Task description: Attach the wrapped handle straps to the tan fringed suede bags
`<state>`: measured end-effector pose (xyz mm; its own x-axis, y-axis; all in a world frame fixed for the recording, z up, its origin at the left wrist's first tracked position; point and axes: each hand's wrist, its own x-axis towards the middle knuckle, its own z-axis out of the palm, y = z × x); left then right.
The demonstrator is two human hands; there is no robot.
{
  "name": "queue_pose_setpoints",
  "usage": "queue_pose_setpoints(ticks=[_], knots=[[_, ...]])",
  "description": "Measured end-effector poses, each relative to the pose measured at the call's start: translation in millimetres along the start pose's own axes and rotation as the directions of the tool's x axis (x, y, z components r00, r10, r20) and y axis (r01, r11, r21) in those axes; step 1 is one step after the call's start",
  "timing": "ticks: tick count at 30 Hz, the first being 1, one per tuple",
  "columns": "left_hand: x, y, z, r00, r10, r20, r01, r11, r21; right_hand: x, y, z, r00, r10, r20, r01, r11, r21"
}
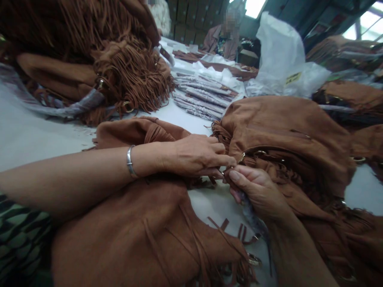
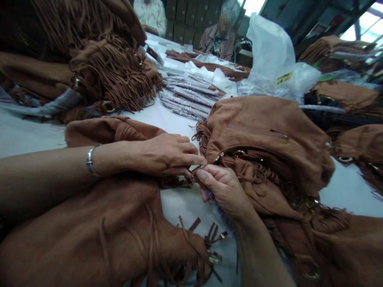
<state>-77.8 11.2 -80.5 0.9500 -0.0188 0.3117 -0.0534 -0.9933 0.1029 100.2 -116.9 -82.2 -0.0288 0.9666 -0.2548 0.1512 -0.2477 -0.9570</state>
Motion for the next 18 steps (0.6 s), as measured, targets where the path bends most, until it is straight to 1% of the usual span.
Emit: queue_pose_setpoints(ticks=[1, 3, 5, 6, 8, 9, 10, 12, 13, 15, 17, 18], knots=[[2.0, -2.3, 1.5, 1.000, -0.019, 0.010, 0.019, 1.000, 0.018, 0.8, -0.7, -3.3, 1.000, -0.001, -0.031, 0.001, 1.000, -0.006], [6.8, -8.5, 3.2, 0.997, -0.078, 0.013, 0.077, 0.997, 0.029, 1.2, -2.1, -14.7, 0.989, -0.021, -0.149, 0.018, 1.000, -0.021], [12.6, -15.3, 2.4, 0.993, -0.116, 0.015, 0.116, 0.993, 0.008, -1.3, -3.3, -30.6, 0.953, -0.052, -0.297, 0.051, 0.999, -0.014], [15.5, -18.5, 1.1, 0.993, -0.119, 0.023, 0.120, 0.993, -0.015, -3.7, -3.9, -38.9, 0.937, -0.056, -0.344, 0.057, 0.998, -0.006], [20.9, -24.5, -1.5, 0.993, -0.111, 0.048, 0.114, 0.991, -0.074, -9.9, -5.3, -53.5, 0.928, -0.054, -0.369, 0.052, 0.999, -0.016], [23.1, -27.6, -2.0, 0.993, -0.099, 0.066, 0.106, 0.989, -0.106, -13.0, -5.9, -58.8, 0.938, -0.053, -0.342, 0.035, 0.998, -0.058], [24.9, -31.3, -1.5, 0.993, -0.087, 0.084, 0.098, 0.986, -0.136, -15.7, -6.3, -62.7, 0.955, -0.046, -0.292, 0.011, 0.993, -0.120], [27.2, -40.9, 3.0, 0.992, -0.073, 0.100, 0.090, 0.980, -0.180, -18.6, -6.4, -66.2, 0.988, -0.018, -0.156, -0.022, 0.969, -0.248], [27.7, -46.8, 6.6, 0.992, -0.076, 0.099, 0.094, 0.977, -0.192, -18.6, -6.1, -66.4, 0.995, 0.000, -0.096, -0.027, 0.957, -0.287], [28.3, -59.4, 14.1, 0.990, -0.117, 0.081, 0.132, 0.969, -0.209, -16.6, -4.5, -65.1, 0.999, 0.025, -0.022, -0.030, 0.954, -0.297], [29.3, -69.1, 18.3, 0.980, -0.184, 0.073, 0.196, 0.959, -0.205, -14.1, -1.9, -63.3, 1.000, 0.019, -0.019, -0.023, 0.967, -0.255], [30.3, -71.0, 18.0, 0.975, -0.209, 0.079, 0.220, 0.961, -0.169, -13.4, -0.3, -62.3, 0.999, 0.021, -0.024, -0.026, 0.974, -0.226]])
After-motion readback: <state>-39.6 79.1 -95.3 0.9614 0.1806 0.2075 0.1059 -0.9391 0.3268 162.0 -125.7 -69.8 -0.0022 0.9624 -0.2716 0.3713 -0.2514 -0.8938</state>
